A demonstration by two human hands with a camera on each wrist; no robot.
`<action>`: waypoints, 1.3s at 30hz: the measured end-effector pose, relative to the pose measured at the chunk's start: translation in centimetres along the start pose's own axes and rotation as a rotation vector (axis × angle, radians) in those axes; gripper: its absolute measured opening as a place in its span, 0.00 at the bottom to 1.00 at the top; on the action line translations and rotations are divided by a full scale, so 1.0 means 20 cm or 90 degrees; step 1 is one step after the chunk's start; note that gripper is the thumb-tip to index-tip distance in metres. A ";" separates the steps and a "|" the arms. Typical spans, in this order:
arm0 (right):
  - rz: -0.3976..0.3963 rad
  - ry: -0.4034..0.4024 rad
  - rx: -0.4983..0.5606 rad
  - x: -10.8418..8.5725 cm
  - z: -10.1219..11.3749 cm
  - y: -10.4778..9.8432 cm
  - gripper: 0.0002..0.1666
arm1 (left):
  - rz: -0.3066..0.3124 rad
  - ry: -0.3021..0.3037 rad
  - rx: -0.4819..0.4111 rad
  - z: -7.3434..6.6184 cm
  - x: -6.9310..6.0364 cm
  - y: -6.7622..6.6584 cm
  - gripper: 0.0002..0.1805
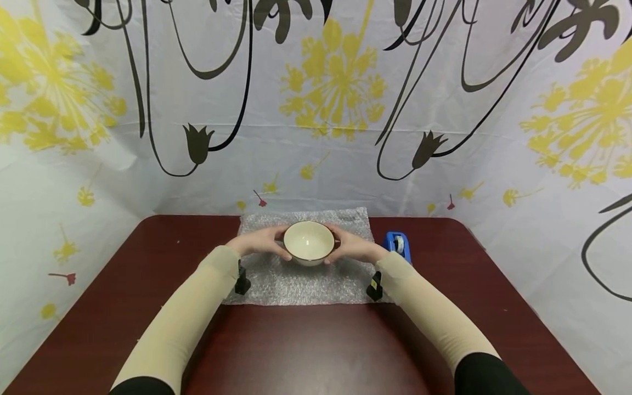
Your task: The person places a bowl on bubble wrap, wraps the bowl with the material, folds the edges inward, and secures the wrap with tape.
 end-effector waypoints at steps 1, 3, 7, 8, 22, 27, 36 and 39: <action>-0.001 0.000 -0.003 0.00 0.00 0.00 0.65 | -0.001 0.000 0.002 0.00 0.00 0.00 0.54; -0.002 0.002 -0.004 0.01 0.00 0.00 0.65 | -0.001 0.005 0.004 0.00 0.00 -0.01 0.54; -0.004 0.010 -0.007 0.01 0.00 0.00 0.66 | 0.004 0.011 0.009 0.00 0.01 0.00 0.53; -0.004 0.012 -0.006 0.01 -0.01 0.00 0.66 | 0.005 0.011 0.009 0.00 0.01 0.00 0.53; 0.011 0.012 0.013 0.01 -0.02 0.01 0.65 | 0.015 0.009 -0.006 0.02 0.01 0.02 0.54; 0.008 0.020 0.023 0.01 -0.02 0.02 0.66 | 0.010 0.001 -0.011 0.02 -0.02 0.02 0.52; 0.009 0.025 0.005 -0.03 0.01 0.03 0.66 | 0.021 0.007 -0.042 0.03 -0.06 0.06 0.54; 0.011 0.023 0.005 -0.04 0.02 0.01 0.64 | 0.008 0.025 -0.035 0.00 -0.09 0.06 0.54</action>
Point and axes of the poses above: each hand's wrist, its own x-axis towards the middle knuckle, its own y-axis out of the palm, z = x × y, the point moved 8 cm from there along x, towards the middle knuckle, and after that the axes turned 13 degrees about x, right-handed, at the moved point
